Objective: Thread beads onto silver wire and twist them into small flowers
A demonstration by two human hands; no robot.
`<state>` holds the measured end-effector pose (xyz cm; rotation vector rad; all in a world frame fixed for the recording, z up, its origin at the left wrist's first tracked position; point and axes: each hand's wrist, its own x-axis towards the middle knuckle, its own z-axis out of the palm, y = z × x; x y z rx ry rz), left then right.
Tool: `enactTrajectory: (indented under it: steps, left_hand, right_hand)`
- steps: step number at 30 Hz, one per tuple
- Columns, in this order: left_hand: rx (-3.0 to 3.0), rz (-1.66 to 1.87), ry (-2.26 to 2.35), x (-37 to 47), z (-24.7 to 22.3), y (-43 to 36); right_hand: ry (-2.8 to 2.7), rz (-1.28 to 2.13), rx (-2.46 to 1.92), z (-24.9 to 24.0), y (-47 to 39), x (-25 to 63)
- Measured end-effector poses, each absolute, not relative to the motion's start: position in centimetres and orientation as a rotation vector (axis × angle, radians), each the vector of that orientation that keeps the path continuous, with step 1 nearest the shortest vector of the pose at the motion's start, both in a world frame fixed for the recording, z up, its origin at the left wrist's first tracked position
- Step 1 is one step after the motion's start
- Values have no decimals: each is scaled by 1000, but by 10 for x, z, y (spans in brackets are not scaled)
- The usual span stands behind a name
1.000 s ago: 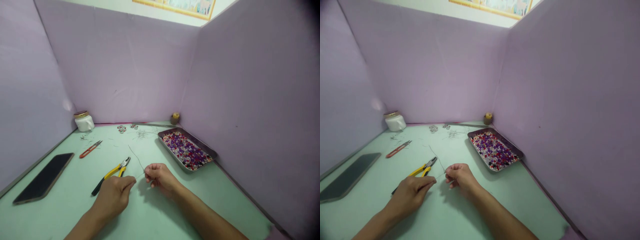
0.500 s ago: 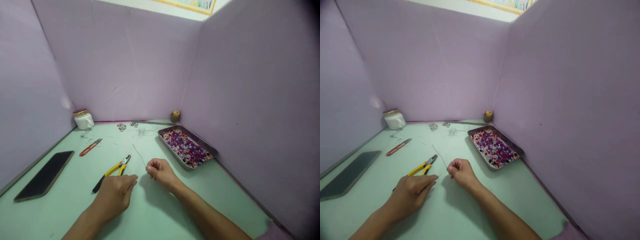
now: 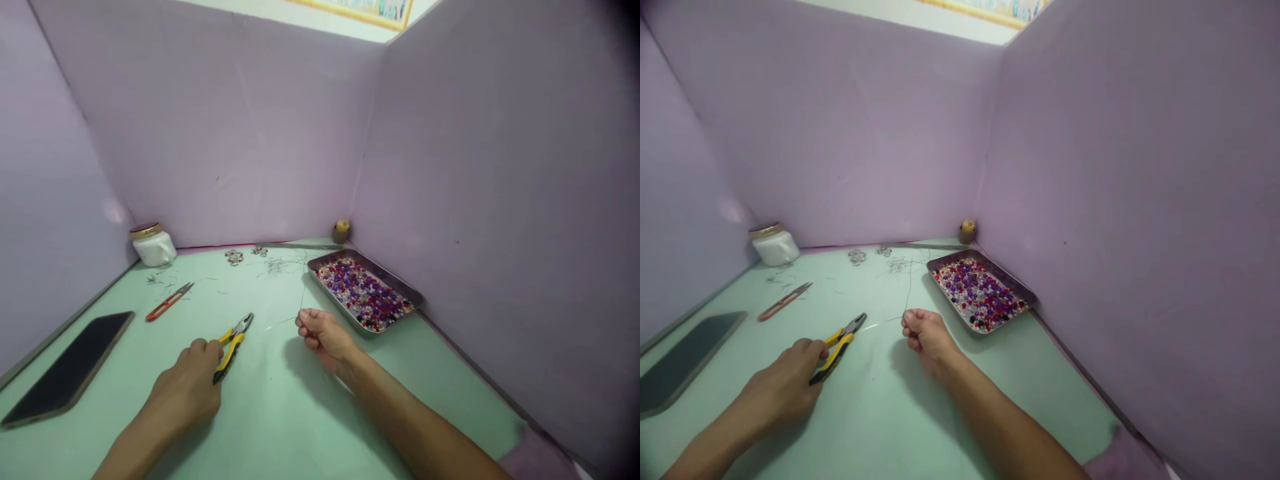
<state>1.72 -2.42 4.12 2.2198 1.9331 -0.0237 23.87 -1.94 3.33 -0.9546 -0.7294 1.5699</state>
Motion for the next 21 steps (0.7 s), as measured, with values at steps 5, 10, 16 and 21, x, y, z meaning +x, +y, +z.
enactTrajectory:
  steps: [5,10,16,21]
  left_hand:
    - [2200,-56,2036,31,37,-26]
    - [1947,332,1495,50,42,-41]
    - [1067,579,1013,66,24,-58]
    - [1097,673,671,60,16,-52]
  right_hand:
    - [-583,1537,-913,34,-19,239]
    - [-525,1419,-948,36,-20,238]
    - [-635,1169,-979,38,-17,241]
    - [-659,1069,-1003,43,-18,243]
